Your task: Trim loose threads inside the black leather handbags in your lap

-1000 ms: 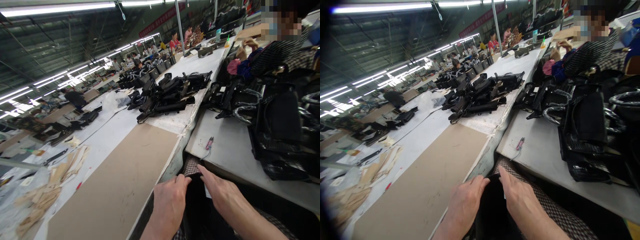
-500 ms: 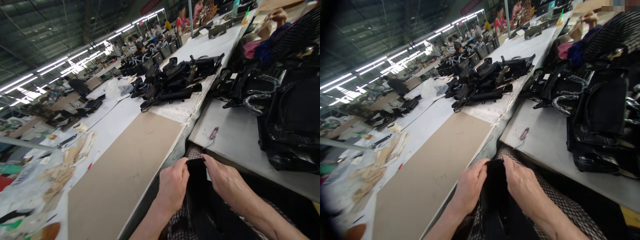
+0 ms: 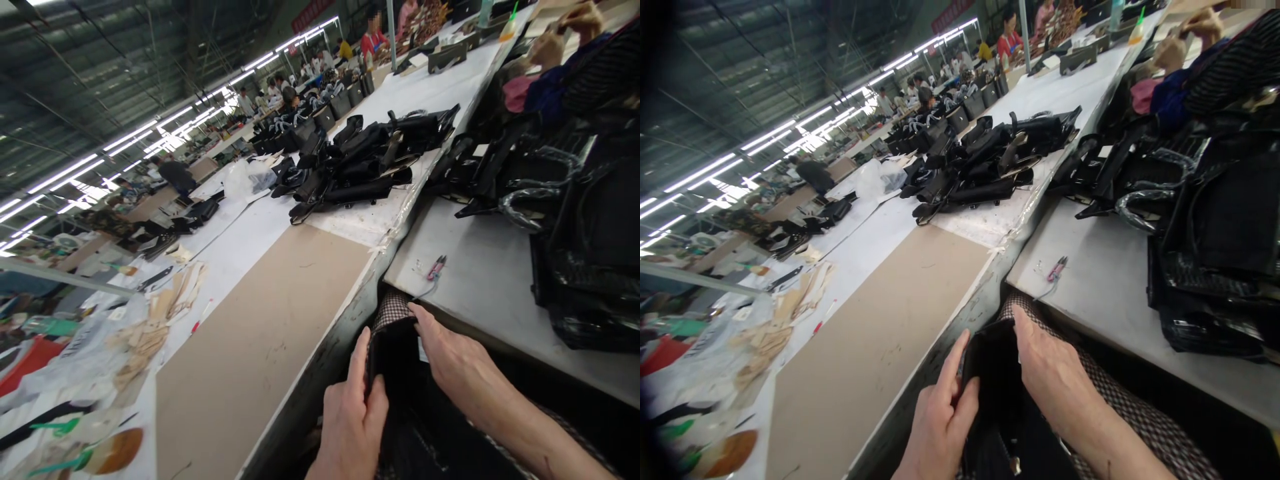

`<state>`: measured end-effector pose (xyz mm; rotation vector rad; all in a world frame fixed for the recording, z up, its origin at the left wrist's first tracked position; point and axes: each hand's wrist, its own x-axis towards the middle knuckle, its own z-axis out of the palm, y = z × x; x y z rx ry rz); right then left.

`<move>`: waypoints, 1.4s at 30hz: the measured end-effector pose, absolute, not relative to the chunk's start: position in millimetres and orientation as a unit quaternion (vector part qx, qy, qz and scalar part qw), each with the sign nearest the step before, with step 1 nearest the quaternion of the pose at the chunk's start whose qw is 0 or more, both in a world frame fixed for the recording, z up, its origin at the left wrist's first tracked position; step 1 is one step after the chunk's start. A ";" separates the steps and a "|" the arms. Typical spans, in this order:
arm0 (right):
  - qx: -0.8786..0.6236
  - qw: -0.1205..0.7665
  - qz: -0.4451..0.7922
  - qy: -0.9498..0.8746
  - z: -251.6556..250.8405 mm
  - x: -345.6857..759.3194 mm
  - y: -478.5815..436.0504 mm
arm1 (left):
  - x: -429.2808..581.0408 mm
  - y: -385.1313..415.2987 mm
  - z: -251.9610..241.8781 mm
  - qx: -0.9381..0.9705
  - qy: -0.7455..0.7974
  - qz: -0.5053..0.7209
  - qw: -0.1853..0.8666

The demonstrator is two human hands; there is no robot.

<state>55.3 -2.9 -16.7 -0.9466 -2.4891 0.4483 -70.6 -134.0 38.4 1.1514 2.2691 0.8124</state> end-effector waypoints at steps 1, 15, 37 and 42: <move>-0.347 0.215 0.170 -0.897 -16.6 55.9 -1.4 | -71.2 -132.8 40.5 0.403 0.823 0.307 0.255; -0.356 0.182 0.265 -0.877 -18.6 77.9 17.7 | -45.0 -128.2 37.4 0.363 0.785 0.394 0.311; -0.354 0.204 0.298 -0.862 -7.7 59.7 5.1 | -88.7 -100.7 43.6 0.352 0.768 0.391 0.365; -0.345 0.148 0.333 -0.865 -3.1 65.1 17.8 | -91.6 -93.6 43.2 0.470 0.782 0.322 0.253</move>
